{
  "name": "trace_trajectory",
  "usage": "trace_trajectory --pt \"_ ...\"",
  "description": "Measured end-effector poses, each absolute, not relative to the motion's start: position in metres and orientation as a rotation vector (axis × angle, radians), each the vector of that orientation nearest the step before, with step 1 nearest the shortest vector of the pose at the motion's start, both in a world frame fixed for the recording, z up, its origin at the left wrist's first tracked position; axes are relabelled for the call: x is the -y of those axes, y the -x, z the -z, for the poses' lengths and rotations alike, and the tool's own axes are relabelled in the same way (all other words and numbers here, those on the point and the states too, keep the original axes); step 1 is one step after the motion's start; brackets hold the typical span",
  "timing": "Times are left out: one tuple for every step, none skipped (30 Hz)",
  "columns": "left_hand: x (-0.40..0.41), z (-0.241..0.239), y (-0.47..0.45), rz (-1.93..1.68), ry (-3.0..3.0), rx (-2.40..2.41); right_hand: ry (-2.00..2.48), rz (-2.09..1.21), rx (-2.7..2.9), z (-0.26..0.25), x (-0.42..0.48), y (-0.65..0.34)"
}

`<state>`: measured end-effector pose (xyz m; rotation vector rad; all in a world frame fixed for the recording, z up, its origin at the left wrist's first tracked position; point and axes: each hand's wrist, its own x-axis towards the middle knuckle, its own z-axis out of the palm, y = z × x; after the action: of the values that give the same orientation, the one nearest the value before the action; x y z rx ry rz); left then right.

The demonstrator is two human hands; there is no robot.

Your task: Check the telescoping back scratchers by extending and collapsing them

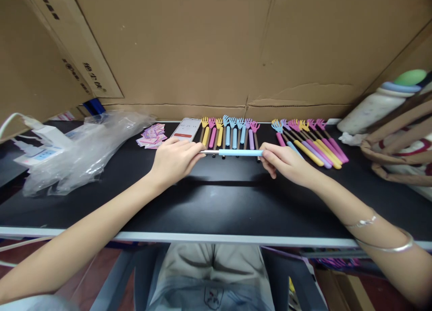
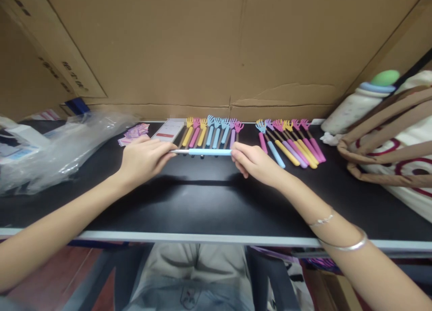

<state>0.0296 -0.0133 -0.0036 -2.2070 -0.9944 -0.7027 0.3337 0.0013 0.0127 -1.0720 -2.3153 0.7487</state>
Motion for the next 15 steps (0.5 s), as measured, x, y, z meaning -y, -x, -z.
trace_trajectory --pt "0.0134 0.0039 -0.0296 0.705 2.205 0.991 1.057 -0.778 2.308 -0.0119 -0.0013 -0.3336" --pt "0.0136 0.0042 -0.0296 0.706 2.203 0.993 1.043 -0.816 2.301 -0.0110 -0.0013 -0.3336" --pt "0.0138 0.0045 -0.0297 0.706 2.201 0.997 1.030 -0.855 2.294 -0.0102 -0.0012 -0.3336" --pt "0.0140 0.0047 -0.0299 0.704 2.201 1.003 1.019 -0.896 2.292 -0.0092 -0.0012 -0.3338" --pt "0.0142 0.0050 -0.0301 0.701 2.200 1.007 1.009 -0.933 2.294 -0.0083 -0.0012 -0.3340" --pt "0.0143 0.0053 -0.0302 0.697 2.200 1.009 1.000 -0.965 2.297 -0.0075 -0.0014 -0.3343" --pt "0.0144 0.0056 -0.0304 0.695 2.201 1.006 0.991 -0.990 2.303 -0.0066 -0.0017 -0.3346" --pt "0.0145 0.0060 -0.0306 0.693 2.201 1.000 0.984 -1.009 2.309 -0.0058 -0.0021 -0.3350" --pt "0.0145 0.0064 -0.0308 0.693 2.199 0.992 0.981 -1.021 2.313 -0.0051 -0.0025 -0.3353" --pt "0.0146 0.0068 -0.0310 0.691 2.195 0.987 0.980 -1.029 2.315 -0.0045 -0.0031 -0.3355" --pt "0.0148 0.0073 -0.0313 0.688 2.190 0.983 0.980 -1.031 2.314 -0.0039 -0.0035 -0.3356" --pt "0.0149 0.0079 -0.0316 0.682 2.186 0.982 0.978 -1.030 2.312 -0.0035 -0.0039 -0.3357" --pt "0.0151 0.0084 -0.0319 0.677 2.182 0.982 0.976 -1.025 2.307 -0.0032 -0.0042 -0.3356" --pt "0.0153 0.0090 -0.0323 0.671 2.181 0.984 0.972 -1.020 2.303 -0.0030 -0.0044 -0.3354" --pt "0.0155 0.0095 -0.0327 0.669 2.179 0.985 0.965 -1.012 2.298 -0.0031 -0.0043 -0.3351"
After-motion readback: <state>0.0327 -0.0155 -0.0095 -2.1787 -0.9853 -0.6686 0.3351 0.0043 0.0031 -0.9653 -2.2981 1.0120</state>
